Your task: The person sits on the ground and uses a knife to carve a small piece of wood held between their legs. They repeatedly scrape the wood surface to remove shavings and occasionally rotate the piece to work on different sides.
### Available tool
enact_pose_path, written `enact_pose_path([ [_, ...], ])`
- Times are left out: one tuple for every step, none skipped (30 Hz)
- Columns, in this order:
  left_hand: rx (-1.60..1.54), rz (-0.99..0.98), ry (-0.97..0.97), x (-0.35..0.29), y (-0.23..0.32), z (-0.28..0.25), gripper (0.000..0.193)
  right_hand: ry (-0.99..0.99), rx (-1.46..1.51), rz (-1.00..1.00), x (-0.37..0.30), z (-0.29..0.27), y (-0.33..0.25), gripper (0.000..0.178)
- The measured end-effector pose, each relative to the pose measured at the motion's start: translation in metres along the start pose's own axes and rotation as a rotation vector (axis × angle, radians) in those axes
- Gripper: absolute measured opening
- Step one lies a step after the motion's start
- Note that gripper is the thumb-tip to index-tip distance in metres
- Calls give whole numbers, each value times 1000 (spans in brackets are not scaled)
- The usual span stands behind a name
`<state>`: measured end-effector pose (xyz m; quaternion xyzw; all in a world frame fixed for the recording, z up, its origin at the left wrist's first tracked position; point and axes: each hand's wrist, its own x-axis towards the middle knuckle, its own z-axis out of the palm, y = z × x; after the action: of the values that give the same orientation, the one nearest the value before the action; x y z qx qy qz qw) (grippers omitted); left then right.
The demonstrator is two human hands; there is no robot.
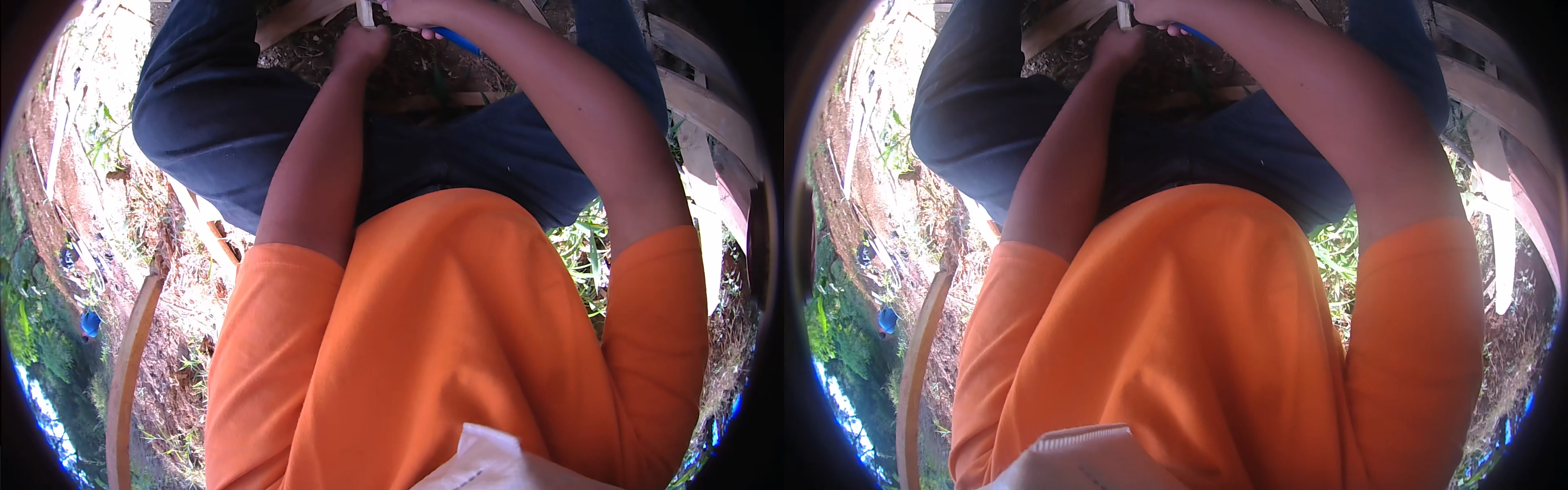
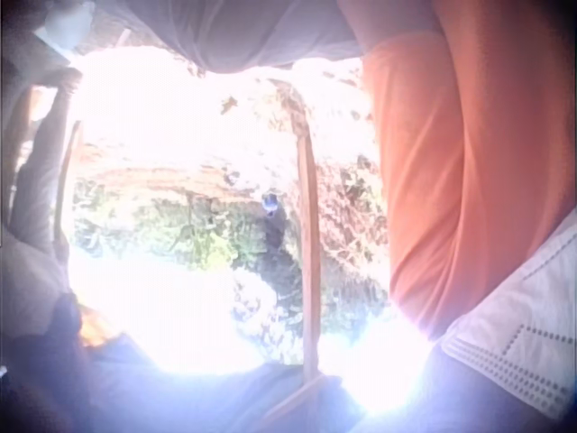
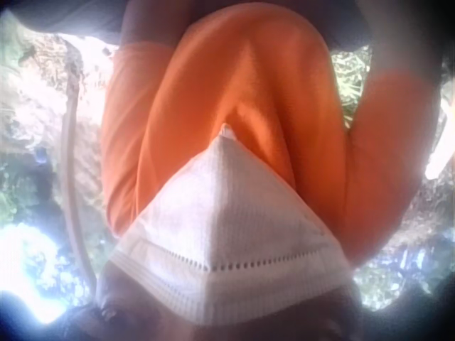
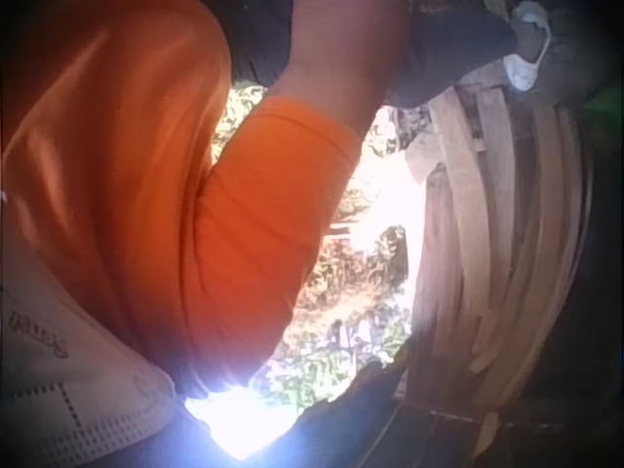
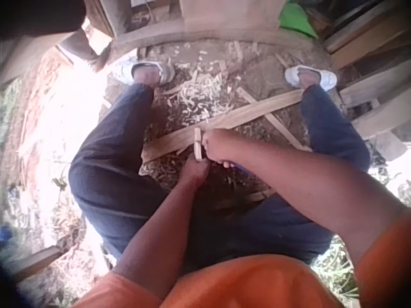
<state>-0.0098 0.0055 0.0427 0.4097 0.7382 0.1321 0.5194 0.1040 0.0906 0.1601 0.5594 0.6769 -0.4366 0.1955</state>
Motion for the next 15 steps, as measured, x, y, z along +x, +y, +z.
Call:
enact_pose_path([
  [33, 4, 0, 1, 0, 1, 59, -24, -43, 25, 8, 1, 2, 21],
  [65, 6, 1, 3, 0, 1, 59, -49, -87, 51, 15, 0, 1, 21],
  [97, 11, 0, 4, 0, 1, 60, -72, -131, 78, 20, 0, 2, 21],
  [86, -5, 2, 2, -1, 0, 60, -30, -120, 53, 12, 0, -9, 21],
  [76, -20, 3, 1, 0, -1, 60, 14, -109, 30, 1, 1, -19, 22],
  [67, -32, 5, 0, -1, 1, 60, 60, -97, 6, -7, 1, -27, 24],
  [85, -22, 17, 1, -1, 1, 60, 219, -113, -73, 8, 15, -18, 25],
  [103, -12, 29, 2, -1, 1, 61, 378, -129, -154, 33, 37, -2, 27],
  [119, 1, 38, 3, -2, 3, 61, 538, -148, -231, 48, 50, 6, 28],
  [118, 17, 25, 3, -4, 2, 61, 559, -78, -110, 50, 55, -2, 29],
  [117, 31, 14, 2, -7, 0, 61, 577, -8, 8, 52, 61, -12, 29],
  [116, 43, 5, 1, -9, -1, 61, 592, 61, 124, 53, 64, -20, 30],
  [100, 18, -3, 1, -2, -4, 61, 569, -15, 108, 57, 60, -16, 29],
  [79, -25, 1, -7, 3, -8, 62, 531, -92, 75, 57, 55, -15, 28],
  [58, -69, 7, -15, 6, -11, 62, 493, -170, 38, 57, 50, -15, 27],
])
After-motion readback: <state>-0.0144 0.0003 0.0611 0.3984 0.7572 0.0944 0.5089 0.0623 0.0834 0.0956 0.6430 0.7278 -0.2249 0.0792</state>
